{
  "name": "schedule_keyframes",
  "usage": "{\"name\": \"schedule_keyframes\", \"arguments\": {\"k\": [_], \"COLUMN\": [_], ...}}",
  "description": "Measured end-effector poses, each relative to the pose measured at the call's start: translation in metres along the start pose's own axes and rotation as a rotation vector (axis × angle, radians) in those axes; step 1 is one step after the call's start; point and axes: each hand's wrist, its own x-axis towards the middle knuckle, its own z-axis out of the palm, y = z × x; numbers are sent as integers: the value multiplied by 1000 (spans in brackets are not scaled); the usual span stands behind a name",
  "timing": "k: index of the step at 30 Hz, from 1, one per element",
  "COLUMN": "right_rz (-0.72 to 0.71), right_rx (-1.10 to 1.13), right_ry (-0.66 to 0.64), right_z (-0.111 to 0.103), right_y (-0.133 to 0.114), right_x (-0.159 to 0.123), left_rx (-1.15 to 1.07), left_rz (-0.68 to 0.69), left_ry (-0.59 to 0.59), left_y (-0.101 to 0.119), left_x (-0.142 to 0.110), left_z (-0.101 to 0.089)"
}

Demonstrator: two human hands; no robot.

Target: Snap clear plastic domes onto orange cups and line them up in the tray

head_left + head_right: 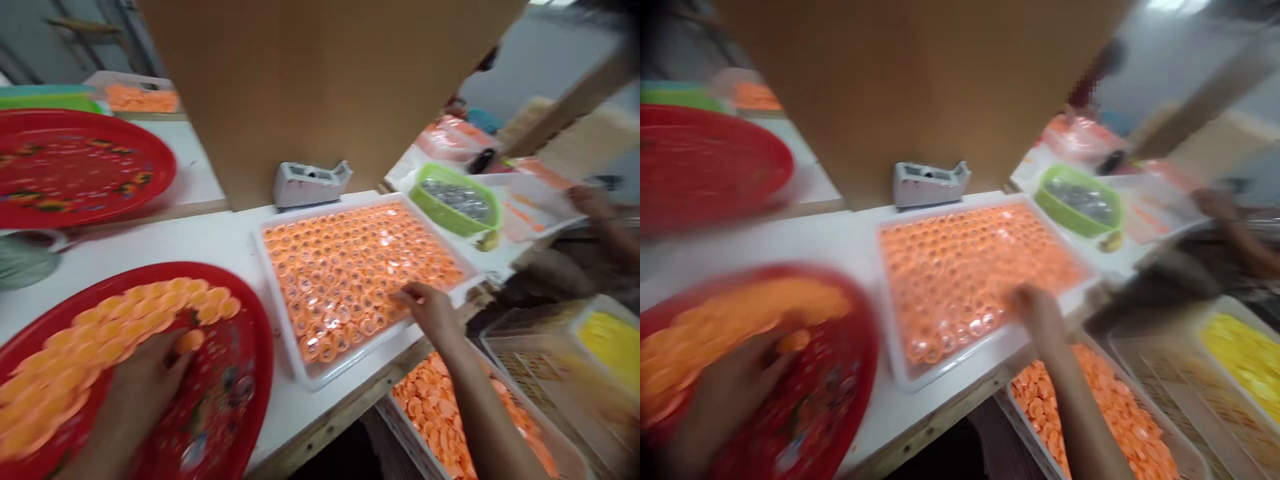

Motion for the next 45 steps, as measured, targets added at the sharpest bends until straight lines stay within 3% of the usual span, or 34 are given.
{"name": "schedule_keyframes", "arguments": {"k": [2, 4, 9, 11, 13, 16, 20, 27, 30, 34, 40, 45], "right_rz": [-35, -178, -691, -762, -772, -810, -974, -1108, -1017, -727, 78, 210], "right_rx": [-23, 48, 406, 376, 312, 269, 123, -116, -75, 257, 981, 1222], "right_ry": [135, 139, -455, -537, -533, -606, -774, -691, -672, -767, -985, -1080], "right_z": [9, 26, 86, 112, 135, 155, 167, 175, 174, 170, 158, 153], "right_y": [-19, -49, -158, -191, -213, -229, -238, -241, -237, -229, -229, -230], "right_x": [-24, -55, -132, -146, -150, -157, -181, -199, -191, -175, -158, -157], "left_rx": [28, -16, -183, -296, -386, -457, -623, -1330, -1525, -1564, -1472, -1424], "left_rz": [-44, -103, -299, -346, -383, -435, -571, -768, -811, -784, -738, -722], "left_ry": [-40, -76, -63, -83, -71, -59, -60, -96, -76, -81, -139, -179], "left_y": [14, 21, 19, 14, 7, -2, -9, -15, -18, -17, -1, 12], "left_x": [-12, -23, -54, -65, -73, -82, -91, -100, -100, -98, -93, -87], "left_z": [-12, -20, -36, -39, -41, -43, -46, -42, -41, -40, -34, -32]}}
